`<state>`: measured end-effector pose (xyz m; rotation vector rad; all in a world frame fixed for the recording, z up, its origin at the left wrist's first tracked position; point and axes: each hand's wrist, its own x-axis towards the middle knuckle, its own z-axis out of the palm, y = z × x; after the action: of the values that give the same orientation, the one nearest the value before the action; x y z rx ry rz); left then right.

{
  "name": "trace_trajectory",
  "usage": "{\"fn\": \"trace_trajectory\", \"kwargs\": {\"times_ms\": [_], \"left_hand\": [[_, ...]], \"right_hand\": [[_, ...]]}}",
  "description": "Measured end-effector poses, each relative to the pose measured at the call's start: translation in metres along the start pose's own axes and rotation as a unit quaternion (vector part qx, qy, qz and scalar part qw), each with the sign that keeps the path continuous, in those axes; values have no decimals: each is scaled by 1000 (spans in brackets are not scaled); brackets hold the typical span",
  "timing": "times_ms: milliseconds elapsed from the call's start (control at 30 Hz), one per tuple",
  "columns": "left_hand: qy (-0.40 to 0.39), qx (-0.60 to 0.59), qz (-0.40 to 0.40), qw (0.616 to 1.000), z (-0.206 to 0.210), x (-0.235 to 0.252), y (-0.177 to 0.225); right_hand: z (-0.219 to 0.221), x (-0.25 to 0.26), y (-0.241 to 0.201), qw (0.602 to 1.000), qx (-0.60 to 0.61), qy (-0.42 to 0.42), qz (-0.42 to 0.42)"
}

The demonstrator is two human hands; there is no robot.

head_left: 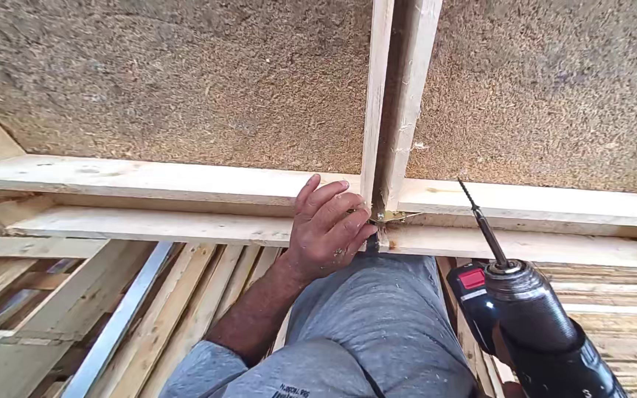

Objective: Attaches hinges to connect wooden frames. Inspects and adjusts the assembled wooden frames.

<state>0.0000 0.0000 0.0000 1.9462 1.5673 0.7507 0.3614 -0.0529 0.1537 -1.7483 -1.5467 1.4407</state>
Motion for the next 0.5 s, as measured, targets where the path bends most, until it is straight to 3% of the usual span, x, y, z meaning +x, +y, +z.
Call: {"fn": "trace_trajectory", "kwargs": {"times_ms": [100,267,500], "left_hand": [[1,13,8,1000,7,5,0],[12,-26,29,999,8,9,-3],[20,-50,47,997,8,9,-7]], "right_hand": [[8,-20,15,997,-41,20,-67],[26,-29,6,998,-30,56,-26],[23,-57,35,996,81,6,32]]}}
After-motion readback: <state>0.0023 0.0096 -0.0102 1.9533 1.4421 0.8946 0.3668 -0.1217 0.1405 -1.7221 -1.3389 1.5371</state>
